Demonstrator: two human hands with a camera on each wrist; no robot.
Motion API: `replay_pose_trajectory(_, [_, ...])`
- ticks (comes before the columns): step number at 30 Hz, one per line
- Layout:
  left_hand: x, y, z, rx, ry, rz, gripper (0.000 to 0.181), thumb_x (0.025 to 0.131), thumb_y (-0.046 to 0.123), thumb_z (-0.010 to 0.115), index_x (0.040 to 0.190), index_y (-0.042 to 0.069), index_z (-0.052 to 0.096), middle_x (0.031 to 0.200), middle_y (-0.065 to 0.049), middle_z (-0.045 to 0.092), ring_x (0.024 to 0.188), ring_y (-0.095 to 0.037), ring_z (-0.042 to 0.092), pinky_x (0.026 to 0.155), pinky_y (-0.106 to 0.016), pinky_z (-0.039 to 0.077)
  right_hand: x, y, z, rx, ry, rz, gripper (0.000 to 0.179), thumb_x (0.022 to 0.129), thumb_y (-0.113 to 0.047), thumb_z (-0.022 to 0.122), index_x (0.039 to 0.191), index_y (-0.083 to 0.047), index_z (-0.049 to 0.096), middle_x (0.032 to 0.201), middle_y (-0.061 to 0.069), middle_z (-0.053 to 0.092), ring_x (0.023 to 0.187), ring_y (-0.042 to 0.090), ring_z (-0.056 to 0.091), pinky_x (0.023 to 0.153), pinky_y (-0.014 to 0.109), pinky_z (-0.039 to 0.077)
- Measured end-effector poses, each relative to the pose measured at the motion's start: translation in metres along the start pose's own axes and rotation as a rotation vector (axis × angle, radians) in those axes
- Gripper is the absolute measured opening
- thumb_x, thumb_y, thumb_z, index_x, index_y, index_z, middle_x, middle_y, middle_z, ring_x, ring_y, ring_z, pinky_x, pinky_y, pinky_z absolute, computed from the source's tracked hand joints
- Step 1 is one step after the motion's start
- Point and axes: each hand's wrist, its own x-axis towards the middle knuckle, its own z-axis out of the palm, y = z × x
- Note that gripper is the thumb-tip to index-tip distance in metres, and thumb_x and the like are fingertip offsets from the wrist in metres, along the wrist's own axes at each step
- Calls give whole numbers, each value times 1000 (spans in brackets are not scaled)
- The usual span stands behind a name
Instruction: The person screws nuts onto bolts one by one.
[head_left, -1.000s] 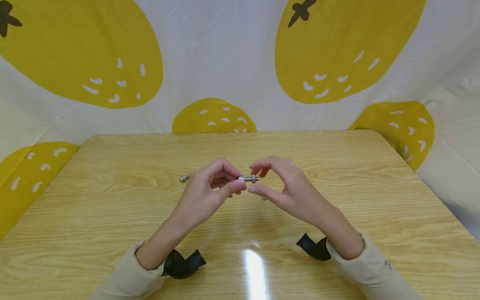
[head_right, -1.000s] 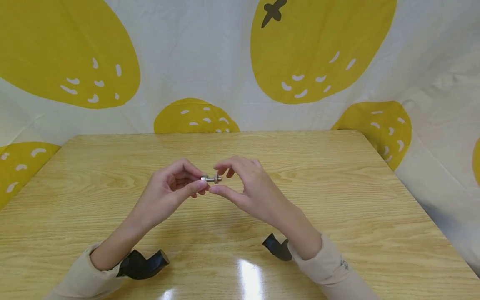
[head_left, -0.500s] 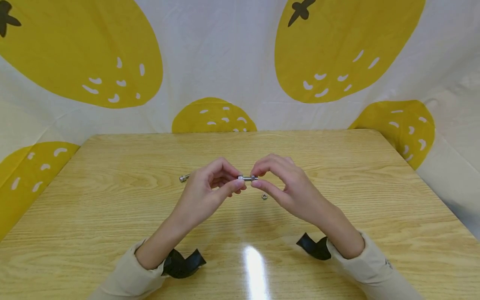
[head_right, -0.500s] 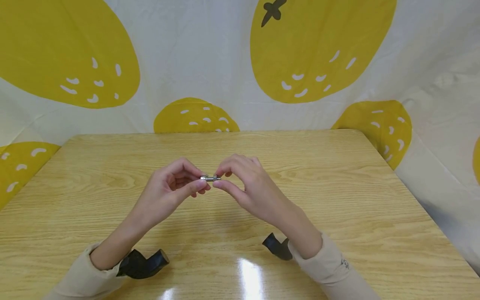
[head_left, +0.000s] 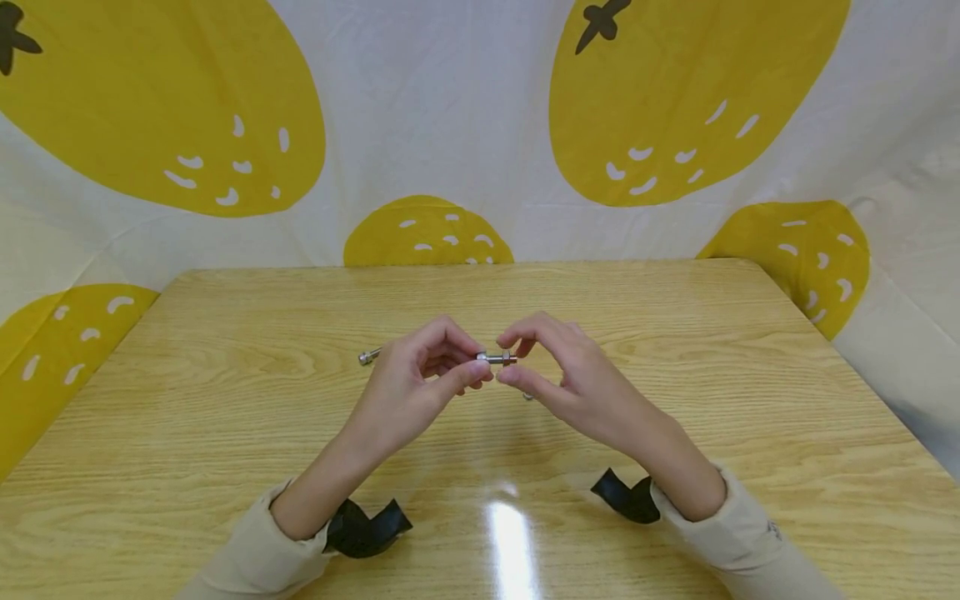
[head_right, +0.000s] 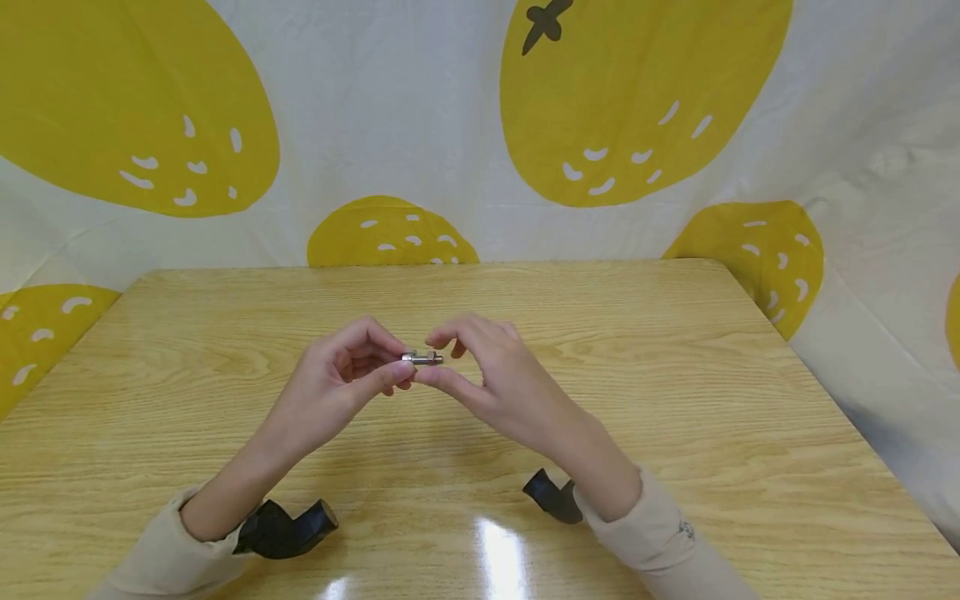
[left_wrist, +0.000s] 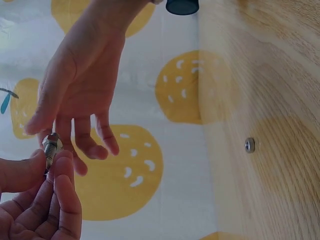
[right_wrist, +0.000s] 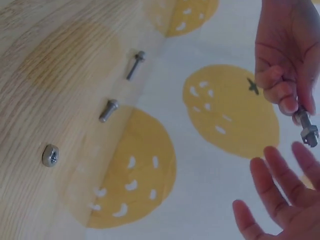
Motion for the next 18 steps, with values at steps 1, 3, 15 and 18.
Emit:
replay_pose_trajectory(1, [0,0,0,1,0,0,8,87,10,65,92,8,60,80,-4,69,68,-13,63,58,-27,51,0,0,0,12,4,-22,21,91,-24,61,109,-13,57,103,-5,58,95,11,51,84,32,42])
replay_pose_trajectory(3, [0,0,0,1,1,0,8,87,10,65,92,8,60,80,-4,68,68,-13,63,58,-27,51,1,1,-1,31,23,-87,25,87,-14,66,109,-10,55,105,-2,58,95,13,52,82,30,45])
replay_pose_trajectory(15, [0,-1,0,-4,-7,0,8,87,11,64,92,8,59,82,-4,69,69,-13,63,59,-28,51,2,5,1,38,51,-146,7,90,-11,60,97,-10,59,102,1,59,93,12,55,79,26,48])
replay_pose_trajectory(18, [0,-1,0,-9,-7,-2,8,87,11,64,92,8,59,82,-4,69,69,-13,63,59,-29,52,1,5,3,29,37,-107,6,94,-14,56,92,-12,60,101,-1,59,92,10,54,77,27,47])
